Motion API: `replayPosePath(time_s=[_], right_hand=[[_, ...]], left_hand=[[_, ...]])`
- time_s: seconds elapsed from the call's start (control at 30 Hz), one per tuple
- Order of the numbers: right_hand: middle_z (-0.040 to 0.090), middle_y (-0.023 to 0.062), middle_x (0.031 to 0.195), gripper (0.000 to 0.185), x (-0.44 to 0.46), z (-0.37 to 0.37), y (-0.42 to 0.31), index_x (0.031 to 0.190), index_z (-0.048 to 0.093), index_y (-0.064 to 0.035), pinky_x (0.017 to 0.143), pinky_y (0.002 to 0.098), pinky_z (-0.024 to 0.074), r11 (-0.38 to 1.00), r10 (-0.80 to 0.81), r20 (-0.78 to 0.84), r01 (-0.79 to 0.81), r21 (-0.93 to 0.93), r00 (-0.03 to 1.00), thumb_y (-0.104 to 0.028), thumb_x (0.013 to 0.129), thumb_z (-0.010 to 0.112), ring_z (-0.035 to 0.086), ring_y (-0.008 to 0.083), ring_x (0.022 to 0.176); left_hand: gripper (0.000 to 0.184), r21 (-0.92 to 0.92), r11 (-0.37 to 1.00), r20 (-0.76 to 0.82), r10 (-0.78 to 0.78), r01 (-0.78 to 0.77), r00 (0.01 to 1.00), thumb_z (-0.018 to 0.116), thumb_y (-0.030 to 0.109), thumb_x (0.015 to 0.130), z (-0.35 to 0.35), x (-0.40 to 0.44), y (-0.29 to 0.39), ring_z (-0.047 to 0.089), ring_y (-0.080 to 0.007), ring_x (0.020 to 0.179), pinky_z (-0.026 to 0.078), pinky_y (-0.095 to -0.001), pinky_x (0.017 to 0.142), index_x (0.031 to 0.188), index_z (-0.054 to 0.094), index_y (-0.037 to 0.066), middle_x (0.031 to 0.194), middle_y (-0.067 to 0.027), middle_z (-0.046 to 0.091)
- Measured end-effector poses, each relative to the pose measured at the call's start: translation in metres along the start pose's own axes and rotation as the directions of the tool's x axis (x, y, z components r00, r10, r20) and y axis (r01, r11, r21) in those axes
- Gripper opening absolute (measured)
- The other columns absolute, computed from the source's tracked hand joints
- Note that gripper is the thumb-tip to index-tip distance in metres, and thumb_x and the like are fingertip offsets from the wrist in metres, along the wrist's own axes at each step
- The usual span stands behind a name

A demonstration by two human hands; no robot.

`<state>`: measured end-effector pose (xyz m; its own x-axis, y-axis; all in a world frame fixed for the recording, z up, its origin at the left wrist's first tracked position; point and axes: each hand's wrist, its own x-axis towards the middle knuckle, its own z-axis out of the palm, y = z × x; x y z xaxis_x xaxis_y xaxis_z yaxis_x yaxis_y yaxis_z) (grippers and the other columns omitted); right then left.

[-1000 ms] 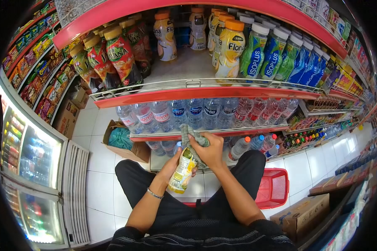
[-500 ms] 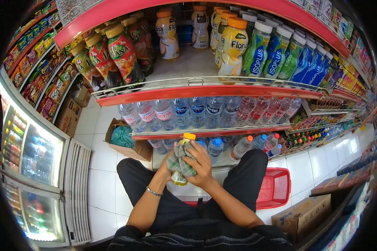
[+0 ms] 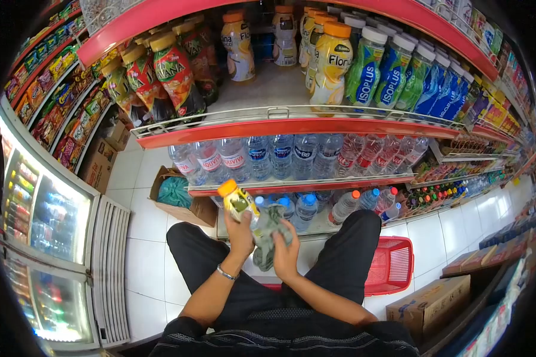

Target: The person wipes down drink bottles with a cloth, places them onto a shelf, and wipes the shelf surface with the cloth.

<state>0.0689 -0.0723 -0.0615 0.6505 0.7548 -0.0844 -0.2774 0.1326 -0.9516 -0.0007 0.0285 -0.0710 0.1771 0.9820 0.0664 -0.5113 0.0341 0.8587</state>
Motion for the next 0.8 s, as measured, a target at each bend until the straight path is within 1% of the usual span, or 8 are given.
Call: replayPosePath(time_s=[0.07,0.13,0.27,0.33,0.43,0.6,0.7,0.8], right_hand=[[0.064,0.0106,0.12,0.031,0.015,0.008,0.008,0.119,0.06,-0.0045,0.09,0.0318,0.0488,0.959,0.106,-0.026,-0.095,0.268,0.994,-0.023,0.096,0.056,0.064,0.0231,0.103],[0.066,0.0069,0.116,0.037,0.023,0.015,-0.001,0.119,0.062,-0.0093,0.09,0.0335,0.0498,0.557,0.552,0.249,-0.574,0.6,0.796,-0.037,0.096,0.053,0.064,0.0214,0.101],[0.066,0.006,0.118,0.045,0.03,0.015,0.001,0.12,0.062,-0.0114,0.091,0.0354,0.0502,0.557,0.637,0.27,-0.673,0.486,0.722,-0.046,0.093,0.055,0.063,0.0214,0.105],[0.065,0.0067,0.116,0.046,0.032,0.014,0.01,0.121,0.062,-0.0115,0.09,0.0353,0.0497,0.629,0.56,0.254,-0.605,0.489,0.788,-0.047,0.093,0.055,0.063,0.0201,0.102],[0.063,0.0073,0.109,0.045,0.041,0.007,0.026,0.118,0.062,-0.0053,0.086,0.0328,0.0499,0.759,0.549,0.088,-0.54,0.362,0.831,-0.042,0.093,0.059,0.061,0.0173,0.099],[0.061,0.0046,0.096,0.028,0.036,0.008,0.016,0.104,0.06,0.0032,0.074,0.0241,0.0463,0.908,0.314,-0.071,-0.277,0.314,0.947,-0.023,0.095,0.062,0.058,0.0132,0.092],[0.062,0.0066,0.098,0.023,0.029,0.01,0.014,0.103,0.059,0.0033,0.08,0.0255,0.0452,0.963,0.169,-0.139,-0.134,0.233,0.976,-0.019,0.096,0.06,0.059,0.0145,0.096],[0.062,0.0123,0.104,0.019,0.015,0.018,0.001,0.105,0.058,0.0048,0.089,0.0289,0.0437,0.986,-0.162,-0.129,0.164,0.006,0.978,-0.011,0.094,0.06,0.059,0.019,0.1]], left_hand=[[0.081,0.133,0.959,-0.024,0.257,-0.251,0.966,0.083,0.012,0.077,0.013,-0.008,0.009,0.053,-0.019,0.112,0.043,-0.0312,0.097,0.139,0.03,0.004,0.125,-0.0091,0.05],[0.088,0.089,0.931,0.004,0.354,-0.353,0.935,0.084,0.018,0.077,0.015,-0.015,-0.002,0.051,-0.0201,0.112,0.043,-0.0326,0.097,0.14,0.024,0.003,0.125,-0.0096,0.046],[0.098,0.198,0.83,0.198,0.487,-0.522,0.85,0.091,0.032,0.069,-0.002,-0.009,-0.025,0.048,-0.02,0.112,0.04,-0.0349,0.099,0.137,0.025,0.004,0.122,-0.0108,0.044],[0.111,0.25,0.749,0.276,0.553,-0.614,0.786,0.091,0.025,0.069,-0.008,-0.004,-0.029,0.049,-0.0249,0.117,0.041,-0.0372,0.102,0.146,0.014,0.003,0.13,-0.0159,0.045],[0.097,0.226,0.588,0.395,0.674,-0.777,0.625,0.095,0.024,0.062,0.012,-0.004,-0.001,0.05,-0.0276,0.103,0.042,-0.0401,0.091,0.133,0.03,0.007,0.117,-0.0153,0.045],[0.098,0.255,0.56,0.437,0.66,-0.788,0.611,0.095,0.017,0.061,0.019,-0.008,0.003,0.051,-0.0273,0.103,0.044,-0.0394,0.09,0.134,0.03,0.008,0.118,-0.0157,0.044],[0.091,0.247,0.63,0.334,0.658,-0.736,0.675,0.091,0.012,0.066,0.024,-0.014,-0.008,0.05,-0.0256,0.108,0.043,-0.0384,0.094,0.133,0.029,0.007,0.122,-0.0154,0.043],[0.073,0.235,0.908,0.088,0.336,-0.347,0.938,0.077,0.004,0.079,0.029,-0.02,-0.004,0.046,-0.0226,0.116,0.039,-0.0356,0.101,0.132,0.028,0.003,0.126,-0.0148,0.041]])
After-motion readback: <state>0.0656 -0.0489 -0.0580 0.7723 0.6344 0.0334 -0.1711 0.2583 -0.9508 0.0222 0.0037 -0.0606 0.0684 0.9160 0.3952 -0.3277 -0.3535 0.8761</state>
